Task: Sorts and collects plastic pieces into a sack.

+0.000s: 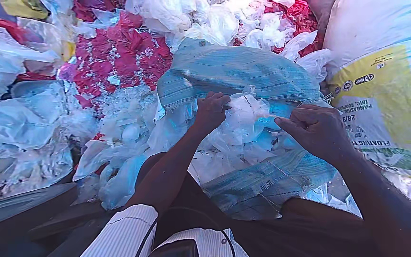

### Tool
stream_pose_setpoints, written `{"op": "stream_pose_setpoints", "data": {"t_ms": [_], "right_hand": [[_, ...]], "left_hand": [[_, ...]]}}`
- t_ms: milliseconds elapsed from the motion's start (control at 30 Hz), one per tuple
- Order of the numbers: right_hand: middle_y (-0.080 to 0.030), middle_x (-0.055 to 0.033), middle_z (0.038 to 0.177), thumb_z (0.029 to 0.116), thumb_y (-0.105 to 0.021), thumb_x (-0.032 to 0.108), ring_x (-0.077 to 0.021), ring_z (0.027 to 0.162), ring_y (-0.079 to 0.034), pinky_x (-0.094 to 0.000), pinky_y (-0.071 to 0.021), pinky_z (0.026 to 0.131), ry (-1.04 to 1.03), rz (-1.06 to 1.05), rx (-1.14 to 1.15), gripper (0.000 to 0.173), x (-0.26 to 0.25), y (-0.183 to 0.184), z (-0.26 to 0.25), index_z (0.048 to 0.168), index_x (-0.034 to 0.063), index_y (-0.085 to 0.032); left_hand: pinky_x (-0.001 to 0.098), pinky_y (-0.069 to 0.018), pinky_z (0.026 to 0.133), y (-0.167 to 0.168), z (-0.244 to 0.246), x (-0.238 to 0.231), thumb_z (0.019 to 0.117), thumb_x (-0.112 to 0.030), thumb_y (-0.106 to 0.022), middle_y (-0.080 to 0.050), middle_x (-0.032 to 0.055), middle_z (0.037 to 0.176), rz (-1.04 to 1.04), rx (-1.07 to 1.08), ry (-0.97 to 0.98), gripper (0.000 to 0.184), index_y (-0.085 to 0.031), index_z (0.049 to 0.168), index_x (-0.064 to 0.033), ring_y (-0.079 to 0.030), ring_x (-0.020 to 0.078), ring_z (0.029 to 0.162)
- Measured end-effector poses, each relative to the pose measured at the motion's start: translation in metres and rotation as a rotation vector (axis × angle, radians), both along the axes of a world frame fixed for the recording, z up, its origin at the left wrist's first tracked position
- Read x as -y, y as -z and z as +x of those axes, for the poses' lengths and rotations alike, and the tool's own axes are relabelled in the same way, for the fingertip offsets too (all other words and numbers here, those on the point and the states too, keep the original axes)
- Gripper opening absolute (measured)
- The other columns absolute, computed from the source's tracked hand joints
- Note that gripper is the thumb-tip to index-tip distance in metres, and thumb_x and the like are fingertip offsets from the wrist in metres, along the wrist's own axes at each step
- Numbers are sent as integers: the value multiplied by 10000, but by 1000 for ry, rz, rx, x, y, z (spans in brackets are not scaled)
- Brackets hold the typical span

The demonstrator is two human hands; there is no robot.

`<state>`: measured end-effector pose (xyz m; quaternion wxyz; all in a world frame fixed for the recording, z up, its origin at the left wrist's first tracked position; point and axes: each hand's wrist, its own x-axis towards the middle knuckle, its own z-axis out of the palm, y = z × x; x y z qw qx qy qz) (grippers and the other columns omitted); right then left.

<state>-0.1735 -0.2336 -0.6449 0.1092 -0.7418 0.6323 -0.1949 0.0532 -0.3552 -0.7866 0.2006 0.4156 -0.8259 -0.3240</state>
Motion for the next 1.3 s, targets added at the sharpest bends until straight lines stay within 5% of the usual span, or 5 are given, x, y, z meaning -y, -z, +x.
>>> {"op": "stream_pose_setpoints", "data": {"t_ms": [367,467,600,933,1300], "right_hand": [[-431,41,585,999,-513,366,-78,548,-428,-295,-293,512,-83,34,-134,453,-22,-22,-2,599,157,-473],[-639,-131,1200,978,-575,488,-253,730,-638,-479,-519,590,82,194,-241,485,-14,-24,-38,1239,91,-676],[-120,-114,1728,963,-699,434,-346,924,-677,-576,-551,746,212,159,-241,698,4,-26,-38,1547,126,-472],[-709,-95,1118,991,-688,276,-317,906,-706,-549,-560,698,-160,162,-220,259,61,26,-14,1218,173,-753],[-662,-133,903,1015,-641,192,-120,746,-603,-218,-499,676,-12,-280,76,231,49,0,-17,998,-8,-755]], "left_hand": [[602,-442,838,-10,-13,3,1016,-139,-570,-722,80,1033,23,204,-167,184,-716,1127,-147,-636,335,1098],[576,-478,829,-11,-13,1,1007,-154,-567,-732,127,956,-45,232,-159,169,-716,1073,-108,-690,344,990],[514,-549,697,-26,-21,-17,989,-105,-577,-725,145,854,-189,126,-99,220,-744,1131,-92,-720,330,784],[551,-576,723,-25,-25,-31,1002,-149,-583,-759,140,950,-124,51,-1,251,-749,1187,-112,-744,344,858],[398,-482,694,-22,22,21,1078,-260,-525,-629,80,823,562,-180,-242,282,-694,1029,-40,-575,172,737]]}}
